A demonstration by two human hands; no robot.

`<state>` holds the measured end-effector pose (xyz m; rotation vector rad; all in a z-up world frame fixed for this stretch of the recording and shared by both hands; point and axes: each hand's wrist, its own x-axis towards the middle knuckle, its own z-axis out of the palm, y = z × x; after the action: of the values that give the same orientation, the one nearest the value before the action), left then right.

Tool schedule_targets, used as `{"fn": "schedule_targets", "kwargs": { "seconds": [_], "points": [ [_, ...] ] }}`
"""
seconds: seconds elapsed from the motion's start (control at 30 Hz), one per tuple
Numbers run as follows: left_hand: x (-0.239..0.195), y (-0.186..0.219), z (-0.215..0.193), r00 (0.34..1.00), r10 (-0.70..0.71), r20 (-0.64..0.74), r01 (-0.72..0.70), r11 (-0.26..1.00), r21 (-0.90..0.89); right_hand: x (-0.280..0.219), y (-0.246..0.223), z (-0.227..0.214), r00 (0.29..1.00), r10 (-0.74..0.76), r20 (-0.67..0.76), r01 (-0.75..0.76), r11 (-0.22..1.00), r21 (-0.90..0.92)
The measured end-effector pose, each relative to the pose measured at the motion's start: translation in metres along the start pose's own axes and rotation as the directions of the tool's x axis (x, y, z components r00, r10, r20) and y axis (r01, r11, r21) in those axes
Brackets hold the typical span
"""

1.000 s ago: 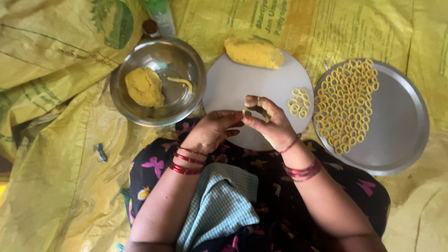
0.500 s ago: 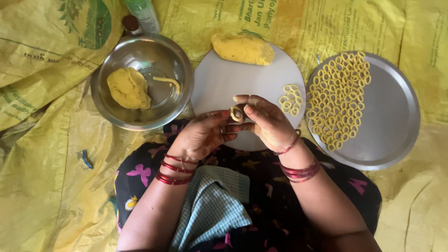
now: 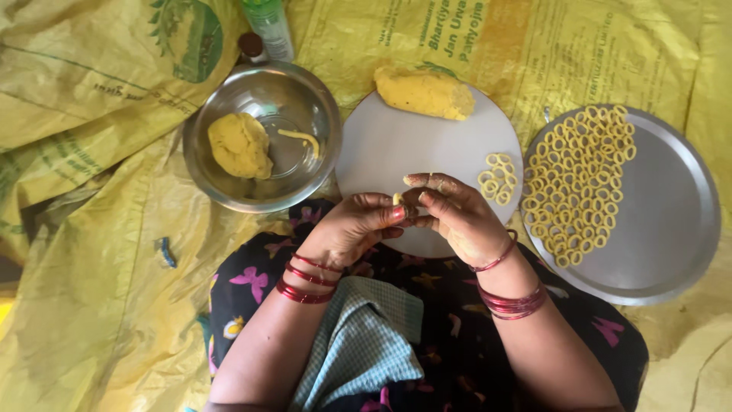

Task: The person rolls small pieces of yellow dough into thin ropes on a white board, then joins the ends to form rings. The finished rings are placed on a metal tray. The process is repeated with additional dough pieces.

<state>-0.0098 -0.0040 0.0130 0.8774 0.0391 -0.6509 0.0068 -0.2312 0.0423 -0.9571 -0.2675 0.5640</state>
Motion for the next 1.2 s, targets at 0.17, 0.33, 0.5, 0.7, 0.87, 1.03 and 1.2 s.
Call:
{"fn": "schedule_targets", "kwargs": {
  "seconds": [0.17, 0.33, 0.5, 0.7, 0.87, 1.03, 1.2],
  "points": [
    [-0.002, 0.009, -0.002, 0.996, -0.032, 0.077, 0.035, 0.999, -0.036, -0.001, 0.001, -0.001, 1.0, 0.005, 0.013, -0.005, 0.999, -0.04],
    [-0.002, 0.008, -0.003, 0.997, -0.017, 0.08, 0.018, 1.0, -0.012, -0.002, 0.005, 0.001, 1.0, 0.025, 0.013, -0.023, 0.995, -0.098],
    [-0.004, 0.01, -0.003, 0.995, -0.012, 0.104, 0.013, 1.0, -0.006, 0.0, 0.009, -0.003, 0.999, 0.014, 0.049, -0.004, 0.979, -0.206],
    [-0.007, 0.008, -0.005, 0.968, 0.042, 0.247, -0.089, 0.979, 0.181, -0.005, 0.005, -0.014, 0.996, 0.035, 0.079, -0.02, 0.981, -0.192],
    [-0.007, 0.007, -0.008, 0.986, -0.016, 0.163, -0.017, 0.98, 0.198, -0.008, -0.005, -0.007, 0.987, 0.003, 0.158, 0.03, 0.978, -0.206],
    [-0.009, 0.009, -0.007, 0.984, -0.028, 0.175, -0.017, 0.968, 0.252, -0.011, -0.012, 0.001, 0.966, -0.029, 0.256, 0.143, 0.888, -0.437],
    [-0.015, 0.017, -0.001, 0.975, -0.031, 0.221, -0.028, 0.966, 0.257, -0.012, -0.011, 0.001, 0.975, -0.065, 0.212, 0.156, 0.882, -0.444]
  ]
}}
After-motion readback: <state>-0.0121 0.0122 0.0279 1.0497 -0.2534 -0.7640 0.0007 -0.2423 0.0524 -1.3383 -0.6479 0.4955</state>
